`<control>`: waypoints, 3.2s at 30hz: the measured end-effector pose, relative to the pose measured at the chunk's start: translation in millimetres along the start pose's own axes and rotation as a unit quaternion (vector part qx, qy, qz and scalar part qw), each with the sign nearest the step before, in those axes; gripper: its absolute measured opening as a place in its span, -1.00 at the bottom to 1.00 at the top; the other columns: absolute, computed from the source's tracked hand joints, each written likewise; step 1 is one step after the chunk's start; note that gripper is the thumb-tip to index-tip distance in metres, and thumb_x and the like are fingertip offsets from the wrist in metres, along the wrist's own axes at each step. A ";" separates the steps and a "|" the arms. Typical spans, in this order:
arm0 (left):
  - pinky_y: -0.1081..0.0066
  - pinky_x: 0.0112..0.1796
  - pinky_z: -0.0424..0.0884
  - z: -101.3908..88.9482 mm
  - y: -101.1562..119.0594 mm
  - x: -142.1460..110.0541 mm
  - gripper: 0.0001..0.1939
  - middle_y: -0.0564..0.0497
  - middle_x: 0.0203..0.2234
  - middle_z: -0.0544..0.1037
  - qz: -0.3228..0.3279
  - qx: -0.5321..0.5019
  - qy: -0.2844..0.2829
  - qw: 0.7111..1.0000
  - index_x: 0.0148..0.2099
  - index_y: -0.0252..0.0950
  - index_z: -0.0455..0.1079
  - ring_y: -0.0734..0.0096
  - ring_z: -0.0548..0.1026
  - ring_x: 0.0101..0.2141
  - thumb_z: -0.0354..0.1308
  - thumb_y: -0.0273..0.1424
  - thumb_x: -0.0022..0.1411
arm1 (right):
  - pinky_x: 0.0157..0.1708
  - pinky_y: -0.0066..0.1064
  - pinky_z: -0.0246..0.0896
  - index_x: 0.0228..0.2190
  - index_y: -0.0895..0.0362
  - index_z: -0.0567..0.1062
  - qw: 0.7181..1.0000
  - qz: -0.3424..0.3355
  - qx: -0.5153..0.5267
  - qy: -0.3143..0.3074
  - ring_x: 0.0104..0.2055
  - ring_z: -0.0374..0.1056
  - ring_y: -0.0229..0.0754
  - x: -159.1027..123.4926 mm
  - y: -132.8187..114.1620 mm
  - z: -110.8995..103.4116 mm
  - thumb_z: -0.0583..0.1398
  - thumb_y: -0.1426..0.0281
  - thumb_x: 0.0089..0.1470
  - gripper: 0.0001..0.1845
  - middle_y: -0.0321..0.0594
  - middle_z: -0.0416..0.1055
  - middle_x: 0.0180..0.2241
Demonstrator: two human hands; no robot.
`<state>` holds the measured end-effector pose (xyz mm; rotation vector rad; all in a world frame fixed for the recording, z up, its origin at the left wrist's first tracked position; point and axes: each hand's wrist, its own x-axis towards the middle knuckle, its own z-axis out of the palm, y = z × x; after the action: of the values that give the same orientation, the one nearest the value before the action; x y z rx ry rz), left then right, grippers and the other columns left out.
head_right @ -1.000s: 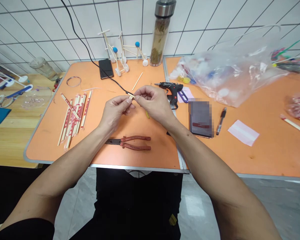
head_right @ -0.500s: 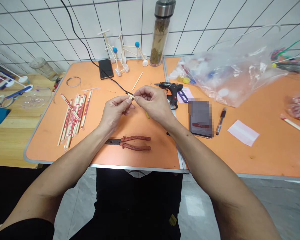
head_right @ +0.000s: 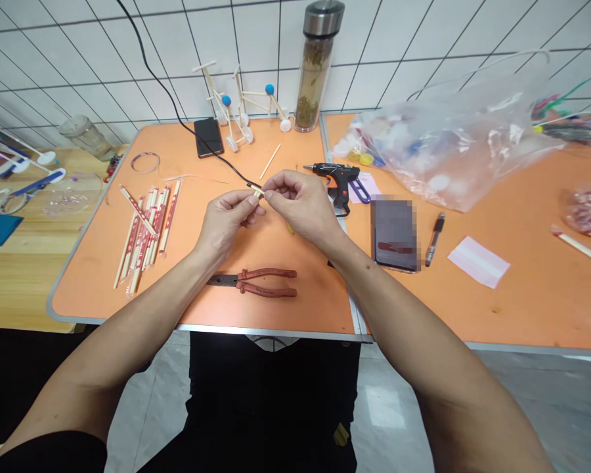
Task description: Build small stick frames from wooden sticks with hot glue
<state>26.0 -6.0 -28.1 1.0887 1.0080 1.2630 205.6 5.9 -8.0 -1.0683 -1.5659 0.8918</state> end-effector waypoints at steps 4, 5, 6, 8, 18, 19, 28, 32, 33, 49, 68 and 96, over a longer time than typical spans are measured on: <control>0.49 -0.42 0.35 0.9 2.1 -0.8 -0.80 0.04 -0.46 0.67 -0.010 0.009 0.007 1.000 -0.19 -0.23 0.71 0.55 0.42 -0.51 0.54 -0.22 0.26 | -0.30 -0.28 0.27 -0.37 0.06 0.65 1.000 -0.008 0.005 0.000 -0.33 0.40 -0.16 0.4 1.0 0.4 0.40 0.35 0.11 -0.94 -0.25 0.56 -0.39; 0.49 -0.42 0.35 1.2 2.6 -1.0 -0.80 0.04 -0.46 0.67 -0.011 0.009 0.008 1.000 -0.19 -0.23 0.70 0.55 0.43 -0.51 0.54 -0.22 0.26 | -0.30 -0.28 0.25 -0.37 0.06 0.65 1.000 -0.011 0.007 0.002 -0.33 0.39 -0.17 0.6 1.6 0.6 0.39 0.36 0.11 -0.95 -0.25 0.56 -0.39; 0.49 -0.43 0.35 1.4 3.1 -1.1 -0.80 0.04 -0.46 0.67 -0.013 0.009 0.009 1.000 -0.19 -0.24 0.70 0.55 0.42 -0.52 0.54 -0.23 0.26 | -0.30 -0.28 0.24 -0.37 0.07 0.65 1.000 -0.014 0.010 0.003 -0.34 0.38 -0.17 0.8 2.4 0.9 0.39 0.37 0.11 -0.96 -0.25 0.55 -0.39; 0.49 -0.43 0.34 1.8 3.6 -1.2 -0.80 0.05 -0.46 0.67 -0.015 0.008 0.010 1.000 -0.18 -0.24 0.70 0.56 0.43 -0.52 0.53 -0.24 0.27 | -0.30 -0.29 0.23 -0.37 0.07 0.65 1.000 -0.019 0.016 0.006 -0.34 0.37 -0.18 1.3 4.0 1.6 0.39 0.38 0.11 -0.97 -0.26 0.54 -0.39; 0.52 -0.44 0.36 -0.6 0.3 0.8 -0.80 0.03 -0.45 0.69 0.001 -0.012 -0.007 1.000 -0.16 -0.26 0.71 0.57 0.44 -0.51 0.53 -0.25 0.27 | -0.35 -0.33 0.17 -0.36 0.10 0.65 1.000 -0.017 0.010 -0.002 -0.40 0.32 -0.24 1.2 -0.3 0.0 0.39 0.36 0.17 -0.92 -0.29 0.53 -0.40; 0.52 -0.44 0.36 -1.0 -0.2 0.8 -0.80 0.03 -0.44 0.69 0.002 -0.013 -0.009 1.000 -0.17 -0.25 0.72 0.57 0.44 -0.51 0.53 -0.25 0.26 | -0.36 -0.33 0.16 -0.36 0.09 0.64 1.000 -0.019 0.011 -0.004 -0.41 0.31 -0.25 0.9 -1.1 -0.6 0.39 0.33 0.20 -0.89 -0.29 0.52 -0.41; 0.51 -0.42 0.39 -0.7 0.4 -0.6 -0.75 0.00 -0.40 0.71 0.003 0.001 -0.015 1.000 -0.15 -0.24 0.72 0.55 0.46 -0.49 0.55 -0.18 0.27 | -0.41 -0.36 0.26 -0.33 0.09 0.64 0.999 -0.015 0.028 -0.017 -0.41 0.38 -0.24 0.6 1.1 -6.3 0.34 -0.09 0.35 -0.50 -0.23 0.54 -0.37; 0.51 -0.43 0.39 -1.0 0.6 -0.7 -0.74 -0.01 -0.38 0.73 0.002 0.000 -0.014 1.000 -0.15 -0.25 0.71 0.55 0.46 -0.49 0.55 -0.17 0.26 | -0.42 -0.37 0.29 -0.32 0.08 0.63 0.999 -0.014 0.051 -0.009 -0.39 0.40 -0.23 1.4 1.8 -7.6 0.36 -0.10 0.33 -0.51 -0.21 0.56 -0.34; 0.50 -0.43 0.39 -1.1 0.7 -0.7 -0.74 -0.01 -0.38 0.73 0.002 -0.003 -0.015 1.000 -0.15 -0.25 0.71 0.54 0.46 -0.49 0.55 -0.18 0.26 | -0.41 -0.37 0.29 -0.32 0.08 0.64 0.998 -0.016 0.053 -0.008 -0.39 0.40 -0.23 1.6 1.7 -7.8 0.36 -0.08 0.33 -0.53 -0.21 0.56 -0.33; 0.51 -0.43 0.38 0.9 3.2 -1.8 -0.83 0.00 -0.39 0.74 0.006 -0.019 -0.016 1.000 -0.16 -0.26 0.71 0.57 0.44 -0.51 0.49 -0.28 0.30 | -0.30 -0.31 0.35 -0.32 0.09 0.64 0.999 -0.031 -0.022 0.013 -0.33 0.44 -0.18 0.6 3.8 2.8 0.39 0.38 0.11 -0.94 -0.27 0.56 -0.37; 0.46 -0.42 0.38 1.4 0.7 -1.2 -0.76 -0.02 -0.37 0.74 0.007 0.008 -0.005 1.000 -0.21 -0.22 0.72 0.52 0.42 -0.50 0.54 -0.17 0.26 | -0.32 -0.30 0.29 -0.35 0.06 0.64 0.999 -0.019 -0.021 0.025 -0.35 0.41 -0.18 -1.3 4.8 4.8 0.39 0.36 0.10 -0.95 -0.28 0.56 -0.41; 0.46 -0.41 0.36 1.3 0.3 -1.2 -0.79 0.00 -0.37 0.75 0.008 0.012 -0.001 1.000 -0.23 -0.22 0.71 0.53 0.42 -0.50 0.53 -0.20 0.25 | -0.36 -0.31 0.28 -0.38 0.07 0.66 0.998 -0.032 -0.032 0.032 -0.36 0.41 -0.18 -1.5 4.0 6.3 0.38 0.36 0.08 -0.96 -0.26 0.57 -0.41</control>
<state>27.1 -7.2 -27.6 1.1195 1.0171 1.2654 200.5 5.6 -13.6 -1.0764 -1.5755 0.7616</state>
